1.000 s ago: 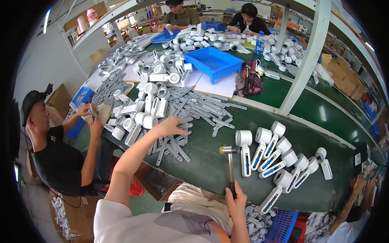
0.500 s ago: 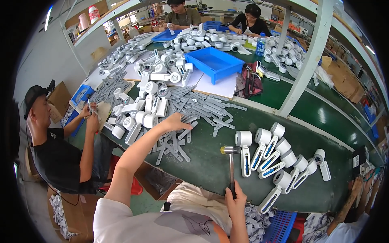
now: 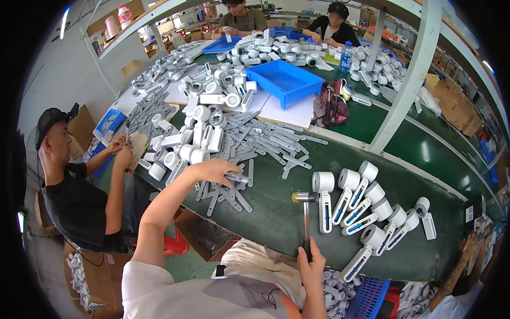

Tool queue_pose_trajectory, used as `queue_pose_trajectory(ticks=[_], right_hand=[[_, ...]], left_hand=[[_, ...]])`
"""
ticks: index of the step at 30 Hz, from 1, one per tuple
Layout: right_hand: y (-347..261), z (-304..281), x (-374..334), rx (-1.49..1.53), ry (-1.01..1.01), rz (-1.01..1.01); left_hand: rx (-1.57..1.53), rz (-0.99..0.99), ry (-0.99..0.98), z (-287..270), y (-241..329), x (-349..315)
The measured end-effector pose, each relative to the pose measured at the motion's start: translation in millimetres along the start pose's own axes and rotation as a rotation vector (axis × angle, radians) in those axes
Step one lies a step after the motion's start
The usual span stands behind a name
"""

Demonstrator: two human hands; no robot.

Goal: The person assembles plastic components by hammering small metal pins into them.

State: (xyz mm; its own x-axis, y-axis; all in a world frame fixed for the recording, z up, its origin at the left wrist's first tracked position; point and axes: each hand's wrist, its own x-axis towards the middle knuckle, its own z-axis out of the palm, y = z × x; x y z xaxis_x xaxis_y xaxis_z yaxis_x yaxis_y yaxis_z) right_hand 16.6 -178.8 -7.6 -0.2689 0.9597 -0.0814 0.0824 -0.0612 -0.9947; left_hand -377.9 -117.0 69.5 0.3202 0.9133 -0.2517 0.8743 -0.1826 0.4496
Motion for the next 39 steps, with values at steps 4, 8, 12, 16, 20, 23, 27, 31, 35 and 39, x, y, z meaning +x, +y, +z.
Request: queue_pose_trajectory(ticks=[4, 8, 12, 16, 20, 23, 27, 31, 35, 39], right_hand=[[3, 1, 1, 0.005, -0.009, -0.047], [-3, 1, 0, 0.009, -0.002, 0.003], [4, 1, 1, 0.006, -0.007, -0.041], [6, 1, 3, -0.003, -0.009, -0.047], [7, 3, 6, -0.020, -0.009, -0.059], [3, 4, 6, -0.007, -0.020, -0.035], [-10, 3, 2, 0.032, -0.024, 0.025], [-7, 3, -2, 0.056, 0.004, 0.059], [-3, 1, 1, 0.062, 0.011, 0.038], [-10, 5, 1, 0.071, 0.040, 0.073]], left_hand=[[0.108, 0.108, -0.027, 15, -11, -2], [0.140, 0.144, 0.071, 15, -9, 0], [0.062, 0.345, 0.379, 18, 0, 2], [0.156, 0.176, 0.130, 24, 13, -3], [0.178, 0.308, 0.082, 29, 15, 1], [0.154, 0.351, 0.185, 25, 9, 0], [0.118, -0.057, 0.399, 0, -4, -18], [0.290, -0.297, 0.677, -37, -90, -38], [0.578, -0.598, 0.925, -96, -186, -73], [0.687, -0.896, 1.049, -139, -228, -85]])
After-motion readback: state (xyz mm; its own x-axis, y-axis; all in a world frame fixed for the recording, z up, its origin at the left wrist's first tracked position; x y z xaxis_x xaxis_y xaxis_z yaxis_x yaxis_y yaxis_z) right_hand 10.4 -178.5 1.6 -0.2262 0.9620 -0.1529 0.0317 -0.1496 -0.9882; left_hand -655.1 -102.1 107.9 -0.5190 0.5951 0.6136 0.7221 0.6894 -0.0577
